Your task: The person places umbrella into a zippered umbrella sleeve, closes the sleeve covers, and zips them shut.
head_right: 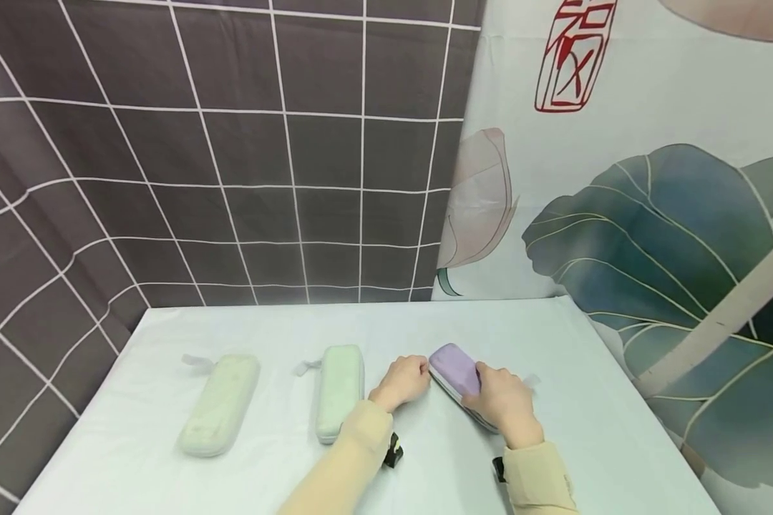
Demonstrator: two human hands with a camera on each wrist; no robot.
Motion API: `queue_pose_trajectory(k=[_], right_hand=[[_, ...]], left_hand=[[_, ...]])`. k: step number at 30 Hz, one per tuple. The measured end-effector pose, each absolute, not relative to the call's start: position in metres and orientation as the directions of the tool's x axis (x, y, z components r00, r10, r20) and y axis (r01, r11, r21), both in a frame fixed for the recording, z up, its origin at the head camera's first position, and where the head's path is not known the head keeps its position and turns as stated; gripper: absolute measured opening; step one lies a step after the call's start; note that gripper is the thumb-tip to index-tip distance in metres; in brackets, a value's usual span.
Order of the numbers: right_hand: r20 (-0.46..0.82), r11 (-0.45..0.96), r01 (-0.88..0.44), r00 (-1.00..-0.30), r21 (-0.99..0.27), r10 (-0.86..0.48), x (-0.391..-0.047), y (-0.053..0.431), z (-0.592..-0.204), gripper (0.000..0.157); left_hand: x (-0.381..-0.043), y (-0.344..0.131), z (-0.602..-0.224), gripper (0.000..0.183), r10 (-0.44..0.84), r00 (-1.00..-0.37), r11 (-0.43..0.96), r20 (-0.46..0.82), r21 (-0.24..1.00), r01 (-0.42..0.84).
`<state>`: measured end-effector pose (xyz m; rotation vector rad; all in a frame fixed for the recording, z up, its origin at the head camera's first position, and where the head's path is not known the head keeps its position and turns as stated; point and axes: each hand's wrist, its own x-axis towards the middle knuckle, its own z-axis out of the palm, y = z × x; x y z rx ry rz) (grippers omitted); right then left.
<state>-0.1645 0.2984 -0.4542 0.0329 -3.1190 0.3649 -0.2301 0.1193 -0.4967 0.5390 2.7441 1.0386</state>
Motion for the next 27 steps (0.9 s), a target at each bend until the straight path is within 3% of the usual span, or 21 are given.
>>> queue_pose_trajectory(k=[12, 27], right_hand=[[0.102, 0.971, 0.056, -0.992, -0.230, 0.081, -0.160, 0.280, -0.460, 0.050], [0.164, 0.978, 0.071, -0.981, -0.194, 0.104, -0.167, 0.269, -0.461, 0.060]], left_hand=[[-0.233, 0.119, -0.499, 0.031, 0.482, -0.876, 0.656, 0.024, 0.653, 0.379], [-0.235, 0.117, -0.500, 0.028, 0.523, -0.852, 0.635, 0.029, 0.654, 0.412]])
